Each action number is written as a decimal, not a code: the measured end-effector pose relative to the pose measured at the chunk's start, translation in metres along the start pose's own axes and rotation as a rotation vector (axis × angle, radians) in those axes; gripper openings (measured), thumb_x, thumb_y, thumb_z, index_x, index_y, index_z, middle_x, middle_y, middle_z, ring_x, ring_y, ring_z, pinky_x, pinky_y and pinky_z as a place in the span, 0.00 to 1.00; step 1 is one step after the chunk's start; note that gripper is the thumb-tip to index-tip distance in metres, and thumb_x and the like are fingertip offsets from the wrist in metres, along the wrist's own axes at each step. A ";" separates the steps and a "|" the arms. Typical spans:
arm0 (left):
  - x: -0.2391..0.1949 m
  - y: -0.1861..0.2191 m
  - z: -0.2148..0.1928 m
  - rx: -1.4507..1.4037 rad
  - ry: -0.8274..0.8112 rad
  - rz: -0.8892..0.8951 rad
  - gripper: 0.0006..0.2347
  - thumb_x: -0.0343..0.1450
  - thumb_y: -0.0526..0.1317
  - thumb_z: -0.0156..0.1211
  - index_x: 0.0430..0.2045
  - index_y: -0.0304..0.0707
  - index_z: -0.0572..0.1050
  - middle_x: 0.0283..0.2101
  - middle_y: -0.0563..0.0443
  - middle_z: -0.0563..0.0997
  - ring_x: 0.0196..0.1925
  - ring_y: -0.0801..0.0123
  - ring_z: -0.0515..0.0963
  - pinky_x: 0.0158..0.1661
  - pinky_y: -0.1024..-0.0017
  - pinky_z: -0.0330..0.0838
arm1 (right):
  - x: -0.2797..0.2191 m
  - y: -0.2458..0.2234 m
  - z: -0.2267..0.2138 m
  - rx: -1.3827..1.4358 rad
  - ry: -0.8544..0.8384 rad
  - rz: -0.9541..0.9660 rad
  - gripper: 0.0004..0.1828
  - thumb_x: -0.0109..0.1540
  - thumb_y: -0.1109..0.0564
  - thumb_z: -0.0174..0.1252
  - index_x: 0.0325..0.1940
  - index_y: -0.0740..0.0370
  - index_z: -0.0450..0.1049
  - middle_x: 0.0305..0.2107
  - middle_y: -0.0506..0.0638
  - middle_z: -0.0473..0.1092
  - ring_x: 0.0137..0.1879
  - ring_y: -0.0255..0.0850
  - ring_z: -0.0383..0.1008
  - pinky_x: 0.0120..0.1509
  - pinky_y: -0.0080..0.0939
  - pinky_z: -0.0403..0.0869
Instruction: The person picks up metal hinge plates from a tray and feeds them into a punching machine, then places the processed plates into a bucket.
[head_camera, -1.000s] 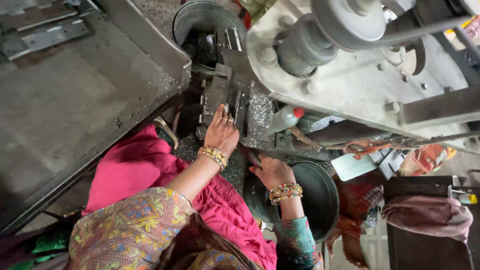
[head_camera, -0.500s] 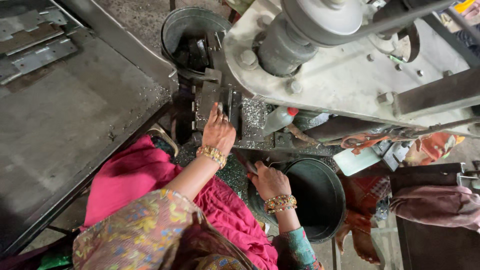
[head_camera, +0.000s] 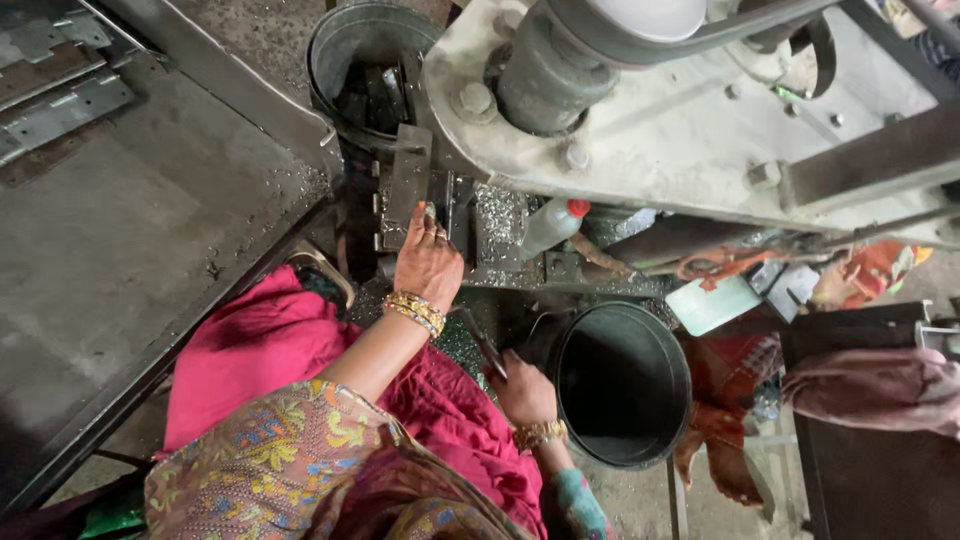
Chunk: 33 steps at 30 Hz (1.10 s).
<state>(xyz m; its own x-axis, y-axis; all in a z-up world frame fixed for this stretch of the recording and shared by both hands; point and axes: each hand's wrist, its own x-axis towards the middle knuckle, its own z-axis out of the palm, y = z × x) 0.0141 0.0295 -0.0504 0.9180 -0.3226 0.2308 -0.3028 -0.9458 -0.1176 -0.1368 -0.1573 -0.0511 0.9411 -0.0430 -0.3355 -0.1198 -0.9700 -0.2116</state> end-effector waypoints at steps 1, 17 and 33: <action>0.002 0.000 0.002 -0.017 0.052 -0.010 0.15 0.69 0.40 0.51 0.33 0.28 0.84 0.52 0.30 0.81 0.67 0.44 0.70 0.72 0.50 0.38 | 0.006 0.003 0.002 0.019 0.055 -0.040 0.19 0.60 0.42 0.58 0.47 0.56 0.73 0.31 0.61 0.77 0.40 0.60 0.78 0.42 0.61 0.75; 0.018 -0.008 -0.013 -0.005 -0.135 -0.011 0.15 0.71 0.41 0.47 0.39 0.32 0.82 0.61 0.38 0.75 0.72 0.50 0.63 0.71 0.51 0.40 | 0.029 -0.008 -0.030 -0.140 0.042 -0.008 0.19 0.62 0.39 0.55 0.42 0.55 0.73 0.30 0.61 0.78 0.38 0.60 0.79 0.43 0.61 0.76; 0.055 -0.032 -0.008 0.048 -0.233 -0.053 0.15 0.76 0.39 0.44 0.46 0.37 0.81 0.59 0.42 0.79 0.74 0.51 0.63 0.74 0.45 0.34 | 0.035 -0.007 -0.036 -0.118 0.072 -0.029 0.22 0.62 0.35 0.54 0.42 0.56 0.75 0.32 0.59 0.77 0.41 0.59 0.79 0.45 0.61 0.75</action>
<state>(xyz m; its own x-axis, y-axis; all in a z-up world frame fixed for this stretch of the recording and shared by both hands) 0.0721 0.0416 -0.0263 0.9682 -0.2502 0.0094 -0.2456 -0.9564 -0.1580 -0.0918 -0.1603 -0.0281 0.9644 -0.0278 -0.2630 -0.0583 -0.9923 -0.1088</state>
